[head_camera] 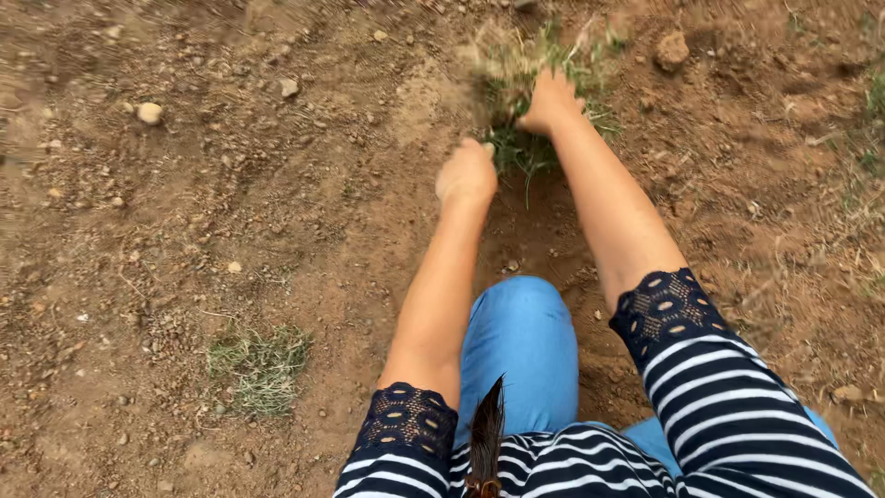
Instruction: The person pulls grass and weeds from the soil by hand and using a hand tool, clearing a patch of dirt.
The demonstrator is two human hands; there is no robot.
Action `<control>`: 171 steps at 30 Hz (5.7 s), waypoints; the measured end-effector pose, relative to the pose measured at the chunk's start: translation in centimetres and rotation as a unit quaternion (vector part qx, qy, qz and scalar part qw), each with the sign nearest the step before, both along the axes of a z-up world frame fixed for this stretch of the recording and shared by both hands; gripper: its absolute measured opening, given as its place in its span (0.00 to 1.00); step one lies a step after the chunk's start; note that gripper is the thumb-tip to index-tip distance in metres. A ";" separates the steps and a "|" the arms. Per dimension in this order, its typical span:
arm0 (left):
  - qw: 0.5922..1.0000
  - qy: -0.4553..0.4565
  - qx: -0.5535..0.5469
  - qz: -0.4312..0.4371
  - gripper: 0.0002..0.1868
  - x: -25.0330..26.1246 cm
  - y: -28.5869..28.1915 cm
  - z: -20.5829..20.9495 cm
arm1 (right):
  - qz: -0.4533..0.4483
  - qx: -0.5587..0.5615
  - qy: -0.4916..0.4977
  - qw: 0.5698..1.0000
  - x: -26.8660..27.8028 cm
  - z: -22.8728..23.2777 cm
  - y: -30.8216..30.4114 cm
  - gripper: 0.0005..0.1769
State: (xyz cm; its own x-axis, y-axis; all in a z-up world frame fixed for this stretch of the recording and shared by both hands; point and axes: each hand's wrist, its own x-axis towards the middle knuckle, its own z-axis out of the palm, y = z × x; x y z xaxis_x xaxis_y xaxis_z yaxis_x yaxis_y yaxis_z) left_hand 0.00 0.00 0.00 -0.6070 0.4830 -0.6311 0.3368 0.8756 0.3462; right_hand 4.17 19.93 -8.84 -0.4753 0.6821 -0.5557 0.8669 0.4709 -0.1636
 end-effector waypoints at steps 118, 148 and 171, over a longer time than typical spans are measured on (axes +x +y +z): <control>0.763 -0.503 0.244 0.323 0.17 45.4 52.5 -21.6 | 0.015 0.234 0.240 0.942 55.3 -14.4 52.9 0.33; 0.906 -0.161 0.389 -0.033 0.22 43.5 56.1 -21.0 | -0.532 -0.003 0.616 0.580 62.0 -19.4 61.3 0.06; 0.792 -0.425 0.276 0.339 0.20 36.4 45.9 -11.2 | -0.513 0.206 0.085 0.829 81.6 -20.1 43.9 0.13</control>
